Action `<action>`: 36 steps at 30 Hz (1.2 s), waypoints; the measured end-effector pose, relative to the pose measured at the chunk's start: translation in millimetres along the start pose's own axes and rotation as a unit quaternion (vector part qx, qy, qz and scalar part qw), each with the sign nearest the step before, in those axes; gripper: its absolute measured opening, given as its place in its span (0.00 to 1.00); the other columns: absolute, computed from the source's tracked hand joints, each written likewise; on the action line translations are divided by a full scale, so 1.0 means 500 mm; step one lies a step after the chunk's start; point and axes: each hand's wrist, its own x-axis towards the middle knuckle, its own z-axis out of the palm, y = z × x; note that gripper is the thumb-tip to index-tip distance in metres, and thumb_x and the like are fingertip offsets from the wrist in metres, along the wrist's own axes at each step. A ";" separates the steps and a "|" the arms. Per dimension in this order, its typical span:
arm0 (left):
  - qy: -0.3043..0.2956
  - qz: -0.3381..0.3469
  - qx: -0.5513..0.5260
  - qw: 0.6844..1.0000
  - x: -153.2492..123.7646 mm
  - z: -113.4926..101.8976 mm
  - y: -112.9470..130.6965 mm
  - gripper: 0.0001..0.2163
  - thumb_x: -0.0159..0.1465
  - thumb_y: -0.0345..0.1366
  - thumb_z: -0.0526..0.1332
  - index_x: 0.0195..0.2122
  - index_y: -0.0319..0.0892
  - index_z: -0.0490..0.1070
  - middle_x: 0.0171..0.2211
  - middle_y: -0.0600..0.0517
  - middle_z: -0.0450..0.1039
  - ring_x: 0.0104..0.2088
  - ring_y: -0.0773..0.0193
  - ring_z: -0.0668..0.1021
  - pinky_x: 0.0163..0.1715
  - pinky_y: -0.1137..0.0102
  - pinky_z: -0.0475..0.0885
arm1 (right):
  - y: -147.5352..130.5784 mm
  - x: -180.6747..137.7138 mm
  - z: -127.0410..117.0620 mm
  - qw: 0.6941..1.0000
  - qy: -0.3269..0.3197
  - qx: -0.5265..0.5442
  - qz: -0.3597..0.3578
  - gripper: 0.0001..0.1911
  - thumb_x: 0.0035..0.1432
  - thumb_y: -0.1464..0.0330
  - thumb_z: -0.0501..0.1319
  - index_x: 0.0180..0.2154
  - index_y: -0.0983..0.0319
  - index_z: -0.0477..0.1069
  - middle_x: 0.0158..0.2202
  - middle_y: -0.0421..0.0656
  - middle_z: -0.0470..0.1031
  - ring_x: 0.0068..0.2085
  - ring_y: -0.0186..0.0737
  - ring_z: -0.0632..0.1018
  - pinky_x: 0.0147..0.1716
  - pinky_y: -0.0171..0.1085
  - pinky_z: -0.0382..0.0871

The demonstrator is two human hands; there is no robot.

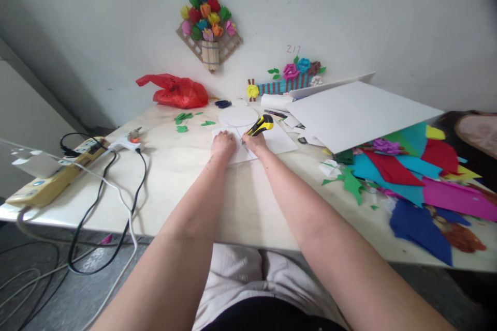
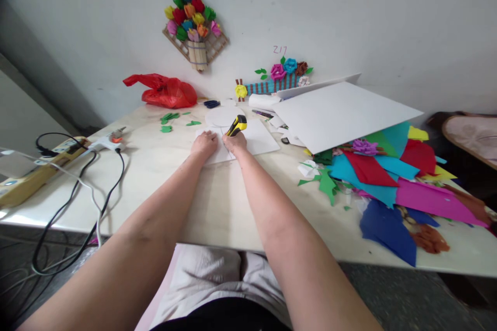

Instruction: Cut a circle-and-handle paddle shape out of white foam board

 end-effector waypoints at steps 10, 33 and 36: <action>0.002 0.003 -0.005 1.000 -0.001 -0.003 0.001 0.16 0.68 0.32 0.48 0.44 0.42 0.76 0.51 0.43 0.73 0.56 0.56 0.70 0.55 0.65 0.64 | 0.002 -0.007 0.000 1.000 -0.001 0.013 0.002 0.08 0.43 0.68 0.59 0.29 0.60 0.74 0.30 0.42 0.78 0.40 0.46 0.80 0.43 0.42 0.72; 0.018 -0.085 0.023 0.996 -0.014 -0.025 0.014 0.18 0.65 0.34 0.49 0.46 0.43 0.77 0.45 0.43 0.78 0.48 0.53 0.77 0.48 0.63 0.68 | -0.017 -0.029 -0.011 0.999 0.016 -0.040 0.000 0.05 0.49 0.68 0.60 0.28 0.60 0.74 0.30 0.43 0.80 0.39 0.43 0.80 0.41 0.37 0.72; -0.021 -0.109 0.028 0.993 -0.018 -0.035 0.022 0.18 0.65 0.35 0.49 0.48 0.39 0.77 0.46 0.39 0.77 0.48 0.51 0.78 0.45 0.63 0.71 | -0.017 -0.029 -0.008 0.998 0.024 -0.054 -0.004 0.06 0.50 0.68 0.59 0.28 0.61 0.74 0.31 0.44 0.80 0.39 0.44 0.81 0.41 0.37 0.73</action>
